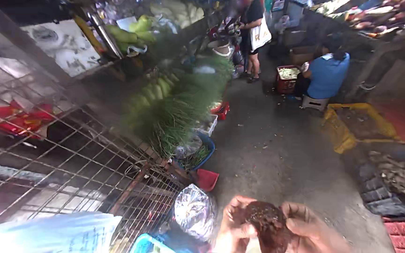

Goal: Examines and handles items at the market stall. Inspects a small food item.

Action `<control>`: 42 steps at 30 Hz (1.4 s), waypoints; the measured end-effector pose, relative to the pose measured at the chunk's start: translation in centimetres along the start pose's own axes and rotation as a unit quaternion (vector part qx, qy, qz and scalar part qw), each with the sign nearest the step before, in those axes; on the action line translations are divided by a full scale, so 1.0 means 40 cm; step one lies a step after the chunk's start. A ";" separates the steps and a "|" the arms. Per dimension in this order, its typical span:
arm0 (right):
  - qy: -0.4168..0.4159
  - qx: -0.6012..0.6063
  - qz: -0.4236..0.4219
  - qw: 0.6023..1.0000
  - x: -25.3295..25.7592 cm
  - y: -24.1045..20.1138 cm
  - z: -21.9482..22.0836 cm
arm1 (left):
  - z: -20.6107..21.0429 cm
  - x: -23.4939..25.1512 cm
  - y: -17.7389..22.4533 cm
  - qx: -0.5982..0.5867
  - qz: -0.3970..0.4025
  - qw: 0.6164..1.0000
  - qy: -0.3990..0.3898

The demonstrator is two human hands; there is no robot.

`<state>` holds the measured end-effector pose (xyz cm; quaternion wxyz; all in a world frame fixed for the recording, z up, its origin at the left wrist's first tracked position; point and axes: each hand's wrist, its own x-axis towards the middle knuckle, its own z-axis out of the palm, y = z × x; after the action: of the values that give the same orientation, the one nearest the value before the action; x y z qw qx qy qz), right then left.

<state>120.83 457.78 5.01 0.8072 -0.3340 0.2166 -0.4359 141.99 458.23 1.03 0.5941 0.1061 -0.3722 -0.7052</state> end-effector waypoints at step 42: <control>0.203 0.008 -0.118 0.972 0.939 -0.759 -0.734 | -0.289 1.501 -0.340 -0.255 -0.196 0.947 -0.018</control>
<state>104.81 403.58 4.85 0.6917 -0.2549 0.3314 -0.5888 122.21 398.80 1.66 0.4444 0.0094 -0.1627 -0.8809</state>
